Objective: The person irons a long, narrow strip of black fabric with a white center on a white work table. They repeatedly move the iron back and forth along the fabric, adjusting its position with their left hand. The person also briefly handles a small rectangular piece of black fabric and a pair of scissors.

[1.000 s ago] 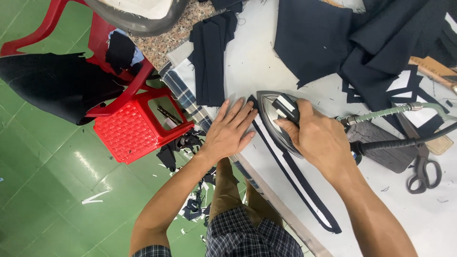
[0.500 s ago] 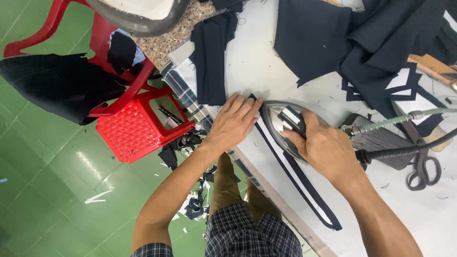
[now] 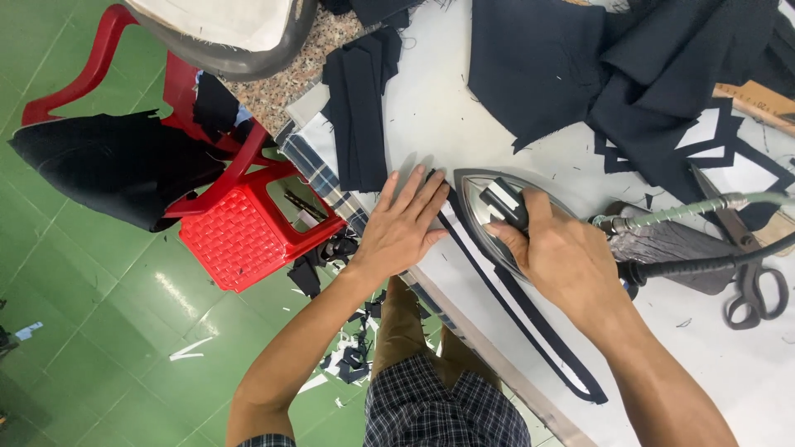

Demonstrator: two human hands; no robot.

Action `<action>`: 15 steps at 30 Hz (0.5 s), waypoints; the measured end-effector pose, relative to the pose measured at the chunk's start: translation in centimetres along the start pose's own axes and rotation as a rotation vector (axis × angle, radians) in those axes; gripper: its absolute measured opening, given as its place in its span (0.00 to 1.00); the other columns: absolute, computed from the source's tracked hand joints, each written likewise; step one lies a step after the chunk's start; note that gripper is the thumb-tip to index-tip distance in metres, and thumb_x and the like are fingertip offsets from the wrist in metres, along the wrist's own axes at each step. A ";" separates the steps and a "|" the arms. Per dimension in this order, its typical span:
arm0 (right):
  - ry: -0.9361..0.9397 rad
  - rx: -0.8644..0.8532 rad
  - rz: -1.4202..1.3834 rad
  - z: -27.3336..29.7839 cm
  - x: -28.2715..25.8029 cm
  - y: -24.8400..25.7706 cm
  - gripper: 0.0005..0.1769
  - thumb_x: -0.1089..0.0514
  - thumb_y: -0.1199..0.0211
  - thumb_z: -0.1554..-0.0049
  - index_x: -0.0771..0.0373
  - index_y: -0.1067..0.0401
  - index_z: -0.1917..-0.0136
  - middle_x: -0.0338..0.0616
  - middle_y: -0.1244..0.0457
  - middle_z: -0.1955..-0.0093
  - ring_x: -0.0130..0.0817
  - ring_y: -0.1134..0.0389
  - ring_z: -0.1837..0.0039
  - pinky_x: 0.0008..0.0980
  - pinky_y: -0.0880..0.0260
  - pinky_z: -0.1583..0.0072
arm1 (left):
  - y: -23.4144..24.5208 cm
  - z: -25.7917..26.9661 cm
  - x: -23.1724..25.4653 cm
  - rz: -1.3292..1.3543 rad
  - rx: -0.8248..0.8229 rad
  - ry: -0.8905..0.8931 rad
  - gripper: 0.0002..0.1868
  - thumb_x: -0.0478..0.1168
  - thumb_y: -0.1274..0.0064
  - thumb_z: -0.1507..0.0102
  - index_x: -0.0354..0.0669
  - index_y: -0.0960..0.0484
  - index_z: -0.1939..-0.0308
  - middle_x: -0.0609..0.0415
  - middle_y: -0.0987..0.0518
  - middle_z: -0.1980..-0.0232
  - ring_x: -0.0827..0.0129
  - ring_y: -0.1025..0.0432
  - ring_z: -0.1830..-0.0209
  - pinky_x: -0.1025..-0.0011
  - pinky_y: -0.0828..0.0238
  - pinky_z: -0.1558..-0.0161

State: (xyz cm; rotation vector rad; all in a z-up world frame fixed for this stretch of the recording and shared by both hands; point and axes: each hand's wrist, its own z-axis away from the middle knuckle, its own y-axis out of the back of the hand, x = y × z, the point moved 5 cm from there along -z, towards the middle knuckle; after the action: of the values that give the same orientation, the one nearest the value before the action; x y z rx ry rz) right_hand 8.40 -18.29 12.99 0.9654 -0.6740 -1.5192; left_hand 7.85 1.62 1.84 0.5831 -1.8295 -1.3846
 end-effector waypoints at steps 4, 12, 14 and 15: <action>0.032 -0.004 0.028 -0.8 -0.4 0.8 0.33 0.32 0.51 0.37 0.61 0.37 0.37 0.54 0.30 0.61 0.56 0.24 0.57 0.53 0.24 0.53 | -0.3 0.5 -0.5 0.008 0.013 0.013 0.35 0.63 0.72 0.28 0.48 0.35 0.25 0.52 0.39 0.20 0.57 0.54 0.18 0.47 0.75 0.21; 0.137 -0.016 0.097 -2.2 -1.0 1.0 0.32 0.32 0.52 0.37 0.62 0.37 0.38 0.52 0.30 0.63 0.52 0.24 0.59 0.51 0.23 0.54 | -0.5 0.8 -1.4 0.043 0.035 0.061 0.40 0.70 0.73 0.31 0.51 0.35 0.24 0.55 0.38 0.21 0.56 0.51 0.18 0.48 0.76 0.20; 0.140 -0.031 0.112 -2.5 -1.2 1.2 0.32 0.32 0.52 0.37 0.62 0.37 0.38 0.51 0.30 0.63 0.52 0.24 0.59 0.51 0.23 0.55 | -0.7 0.8 -1.6 0.052 0.046 0.071 0.40 0.71 0.72 0.32 0.52 0.33 0.25 0.55 0.37 0.22 0.56 0.50 0.19 0.48 0.75 0.20; 0.145 -0.041 0.121 -2.6 -1.4 1.2 0.32 0.31 0.53 0.37 0.62 0.37 0.38 0.51 0.30 0.64 0.51 0.24 0.60 0.50 0.23 0.55 | -0.7 0.9 -1.8 0.054 0.056 0.081 0.41 0.72 0.71 0.32 0.52 0.32 0.26 0.55 0.36 0.22 0.57 0.49 0.19 0.48 0.74 0.20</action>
State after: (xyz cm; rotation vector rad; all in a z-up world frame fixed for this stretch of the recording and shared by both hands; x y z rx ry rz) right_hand 11.30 -16.88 12.97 0.9764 -0.5851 -1.3381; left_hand 8.19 3.24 0.51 0.6056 -1.8110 -1.2593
